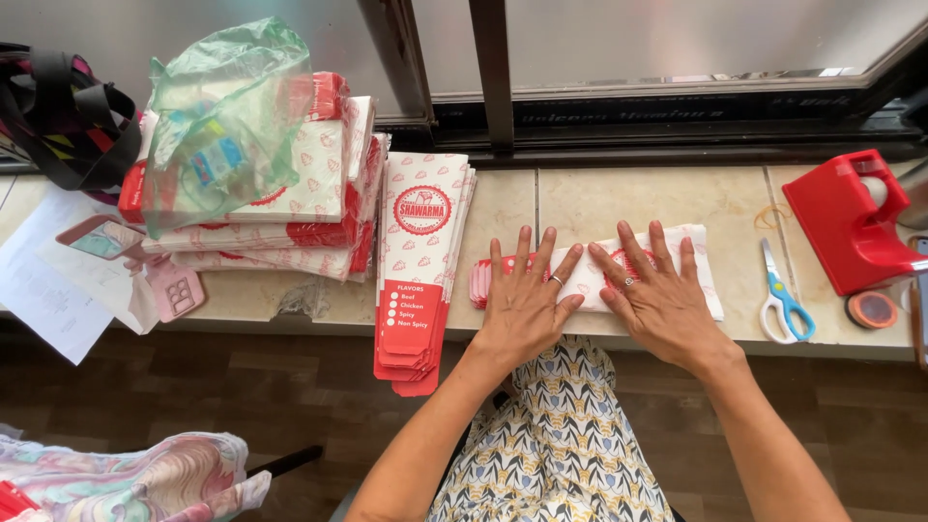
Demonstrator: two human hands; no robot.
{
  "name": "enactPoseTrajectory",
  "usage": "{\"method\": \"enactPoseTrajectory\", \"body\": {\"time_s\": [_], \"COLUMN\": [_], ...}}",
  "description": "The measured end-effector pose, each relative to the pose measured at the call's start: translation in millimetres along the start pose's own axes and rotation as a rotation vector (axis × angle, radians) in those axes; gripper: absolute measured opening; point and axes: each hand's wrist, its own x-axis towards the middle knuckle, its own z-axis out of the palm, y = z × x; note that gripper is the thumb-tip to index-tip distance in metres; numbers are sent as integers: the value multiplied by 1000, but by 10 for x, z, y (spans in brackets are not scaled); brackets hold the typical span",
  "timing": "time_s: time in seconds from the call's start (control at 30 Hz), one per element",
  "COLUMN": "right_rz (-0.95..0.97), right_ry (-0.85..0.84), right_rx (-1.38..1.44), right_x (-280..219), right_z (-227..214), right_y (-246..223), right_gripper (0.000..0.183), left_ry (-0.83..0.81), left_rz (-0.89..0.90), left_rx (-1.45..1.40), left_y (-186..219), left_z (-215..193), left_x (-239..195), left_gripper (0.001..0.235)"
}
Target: Folding and stacking paper food wrappers at a manual workstation
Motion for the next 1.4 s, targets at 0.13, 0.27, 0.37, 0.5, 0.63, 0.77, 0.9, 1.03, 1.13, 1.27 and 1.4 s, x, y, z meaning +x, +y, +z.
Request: {"method": "enactPoseTrajectory", "body": {"time_s": [0.13,0.27,0.37,0.5,0.63,0.77,0.9,1.03,1.13,1.27,1.4], "right_rz": [4,-41,-76,100,151,120,150,121,94,11,-145], "right_ry": [-9,13,0,-54,-52,-131,-387,-440,-310,133,340], "right_rx": [34,81,136,72,133,295,407,449,442,601,1261], "right_x": [5,71,5,-59,-50,-52,-10,8,-71,-122,-183], "right_z": [-47,-132,-103,-96,-101,-252,-688,-804,-902,-1037,-1228], "right_y": [-28,-24,45,147,146,137,41,207,220,136,-80], "right_gripper": [59,61,69,89,103,100,89,86,87,78,111], "left_ry": [39,119,104,124,70,537,141,151,148,507,576], "left_rz": [0,-6,-24,-70,-63,-152,-674,-629,-565,-282,-1], "left_rx": [-22,-32,-20,-28,-89,-236,197,178,-13,-31,-278], "left_y": [-88,-141,-124,-114,-184,-238,-554,-816,-835,-575,-288], "left_z": [297,385,389,404,244,-352,-466,-406,-538,-982,-1169], "left_x": [31,72,20,47,6,-288,-503,-608,-765,-1006,-1161], "left_gripper": [66,66,67,71,84,70,87,55,16,24,15]}}
